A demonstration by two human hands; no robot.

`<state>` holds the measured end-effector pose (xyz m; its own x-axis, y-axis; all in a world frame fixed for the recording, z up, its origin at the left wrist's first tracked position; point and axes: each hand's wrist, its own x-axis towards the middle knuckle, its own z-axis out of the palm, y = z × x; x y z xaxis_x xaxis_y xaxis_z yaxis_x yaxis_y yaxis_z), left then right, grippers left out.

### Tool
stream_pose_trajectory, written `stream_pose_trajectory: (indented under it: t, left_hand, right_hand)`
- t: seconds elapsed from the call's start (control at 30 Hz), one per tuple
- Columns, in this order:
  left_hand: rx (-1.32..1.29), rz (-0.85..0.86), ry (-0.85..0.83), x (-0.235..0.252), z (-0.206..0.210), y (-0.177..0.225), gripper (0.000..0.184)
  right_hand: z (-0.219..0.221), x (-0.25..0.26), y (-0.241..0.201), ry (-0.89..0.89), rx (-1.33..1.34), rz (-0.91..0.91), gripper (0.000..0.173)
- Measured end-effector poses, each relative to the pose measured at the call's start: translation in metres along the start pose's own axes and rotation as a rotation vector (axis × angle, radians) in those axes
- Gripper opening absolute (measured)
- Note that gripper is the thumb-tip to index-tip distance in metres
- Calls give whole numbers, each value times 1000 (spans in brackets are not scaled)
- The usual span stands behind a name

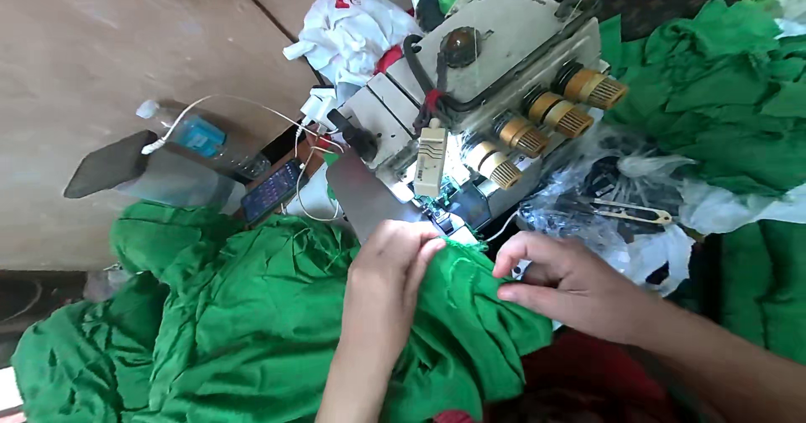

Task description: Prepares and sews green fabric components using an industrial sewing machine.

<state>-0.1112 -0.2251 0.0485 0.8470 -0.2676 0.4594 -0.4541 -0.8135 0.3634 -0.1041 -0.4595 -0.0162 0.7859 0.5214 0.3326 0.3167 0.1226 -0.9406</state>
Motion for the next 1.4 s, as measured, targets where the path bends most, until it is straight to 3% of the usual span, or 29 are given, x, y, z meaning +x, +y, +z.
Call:
stream_pose_trajectory:
  t: [0.17,0.5,0.67,0.8,0.93,1.03,1.2,1.4]
  left_hand:
    - [-30,-102,-81,-5,-8,-8,23]
    - [-3,-119,-134,7,-4,-10,19]
    - [-24,-185,-124,5,8,-16,17]
    - [6,-181,-119,4,8,-14,17]
    - [37,-156,-99,8,5,-1,19]
    - [27,-112,-72,-1,10,-18,14]
    - [-1,-115,-63,-2,11,-21,13]
    - [-33,-116,-53,-2,11,-21,11]
  right_hand:
    - [20,0,13,177,50,-2,17]
    - [19,-2,13,103,26,-7,14]
    - [17,2,8,-11,-252,-82,23]
    - [18,7,-2,-64,-486,-140,43]
    - [24,12,-16,-96,-724,-50,53]
    - [26,15,-22,-110,-794,21,56]
    - [25,16,-23,-83,-752,95,61]
    - [24,13,-12,-93,-647,-58,56]
